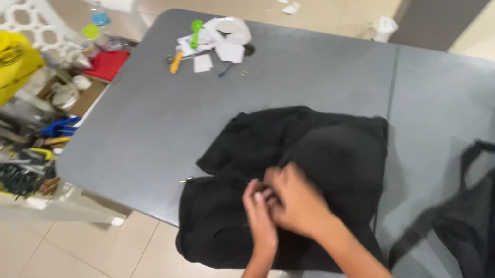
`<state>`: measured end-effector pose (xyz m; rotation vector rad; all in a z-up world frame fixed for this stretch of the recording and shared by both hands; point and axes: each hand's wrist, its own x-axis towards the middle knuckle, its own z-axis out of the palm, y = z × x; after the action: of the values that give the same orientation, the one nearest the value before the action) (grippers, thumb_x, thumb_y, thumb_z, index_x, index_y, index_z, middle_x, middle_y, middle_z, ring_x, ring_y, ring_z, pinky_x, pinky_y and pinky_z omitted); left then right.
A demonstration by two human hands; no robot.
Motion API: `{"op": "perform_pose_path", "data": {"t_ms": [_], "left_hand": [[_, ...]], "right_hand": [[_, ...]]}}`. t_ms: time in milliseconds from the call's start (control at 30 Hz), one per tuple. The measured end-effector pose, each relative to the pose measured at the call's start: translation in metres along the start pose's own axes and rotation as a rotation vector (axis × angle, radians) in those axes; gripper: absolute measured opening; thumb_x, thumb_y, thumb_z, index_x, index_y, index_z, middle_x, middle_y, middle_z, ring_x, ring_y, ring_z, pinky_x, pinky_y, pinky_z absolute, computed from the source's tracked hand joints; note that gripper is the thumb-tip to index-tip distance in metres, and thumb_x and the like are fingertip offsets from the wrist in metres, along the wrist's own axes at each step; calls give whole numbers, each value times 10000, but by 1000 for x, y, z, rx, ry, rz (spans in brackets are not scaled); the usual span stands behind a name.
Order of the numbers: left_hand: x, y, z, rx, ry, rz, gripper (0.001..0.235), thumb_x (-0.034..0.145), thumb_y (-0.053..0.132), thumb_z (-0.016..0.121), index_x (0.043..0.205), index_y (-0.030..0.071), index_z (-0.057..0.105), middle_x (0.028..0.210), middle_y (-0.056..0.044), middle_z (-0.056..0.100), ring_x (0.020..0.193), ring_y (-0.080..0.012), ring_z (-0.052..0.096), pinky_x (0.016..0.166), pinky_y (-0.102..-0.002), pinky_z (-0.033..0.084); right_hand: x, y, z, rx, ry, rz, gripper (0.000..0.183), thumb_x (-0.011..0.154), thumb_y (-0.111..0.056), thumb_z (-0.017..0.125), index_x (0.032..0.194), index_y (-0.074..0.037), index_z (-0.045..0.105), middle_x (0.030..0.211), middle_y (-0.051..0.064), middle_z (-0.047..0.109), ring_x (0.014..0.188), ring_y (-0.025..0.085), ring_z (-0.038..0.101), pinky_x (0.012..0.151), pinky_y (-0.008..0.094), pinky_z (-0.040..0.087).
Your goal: The person places a blue tool and a green cup into a white plastic chair filled with various items. They then fold a red cloth and a black jacket on a gray table, placing the folded items into the chair.
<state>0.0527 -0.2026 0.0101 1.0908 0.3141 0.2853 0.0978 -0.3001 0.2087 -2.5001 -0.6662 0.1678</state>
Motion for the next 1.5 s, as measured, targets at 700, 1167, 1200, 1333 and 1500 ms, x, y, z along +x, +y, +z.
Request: {"op": "perform_pose_path", "data": {"t_ms": [700, 1167, 1200, 1333, 1500], "left_hand": [[19, 35, 24, 754, 40, 250, 425, 999, 207, 681, 1398, 78, 608, 1076, -177, 662, 916, -338, 642, 809, -419, 532], [-23, 95, -6, 1475, -564, 690, 897, 726, 150, 755, 1569, 154, 448, 1648, -100, 389, 1530, -378, 309, 1212, -559, 263], [-28, 108, -5, 1455, -700, 579, 1039, 648, 203, 812, 1590, 108, 384, 1675, -114, 335, 1561, -398, 229, 1224, -602, 195], [-28, 122, -9, 1426, -850, 355, 1317, 465, 322, 928, 1582, 74, 276, 1672, -155, 223, 1547, -426, 119, 1189, -689, 86], [-30, 85, -20, 1731, -885, 443, 1374, 463, 250, 960, 1630, 123, 247, 1700, -157, 189, 1492, -403, 250, 1126, -678, 224]], "right_hand": [[-22, 117, 55, -240, 151, 84, 728, 887, -584, 600, 1533, -288, 443, 1628, 54, 333, 1509, 316, 293, 1164, 670, 190], [-91, 109, 33, -130, -184, 206, 999, 581, -584, 883, 1397, -177, 475, 1438, 75, 490, 1381, 286, 455, 1115, 508, 406], [-98, 91, 34, -222, -248, 137, 1107, 544, -564, 925, 1423, -114, 425, 1433, 111, 477, 1373, 312, 445, 1095, 518, 393], [-107, 66, 60, -557, -353, 7, 1350, 527, -506, 961, 1547, 10, 244, 1562, 220, 345, 1426, 396, 336, 1074, 608, 324], [-110, 111, 89, -535, -271, -18, 915, 713, -240, 788, 1503, -4, 392, 1381, 145, 545, 1230, 293, 540, 999, 437, 450]]}}
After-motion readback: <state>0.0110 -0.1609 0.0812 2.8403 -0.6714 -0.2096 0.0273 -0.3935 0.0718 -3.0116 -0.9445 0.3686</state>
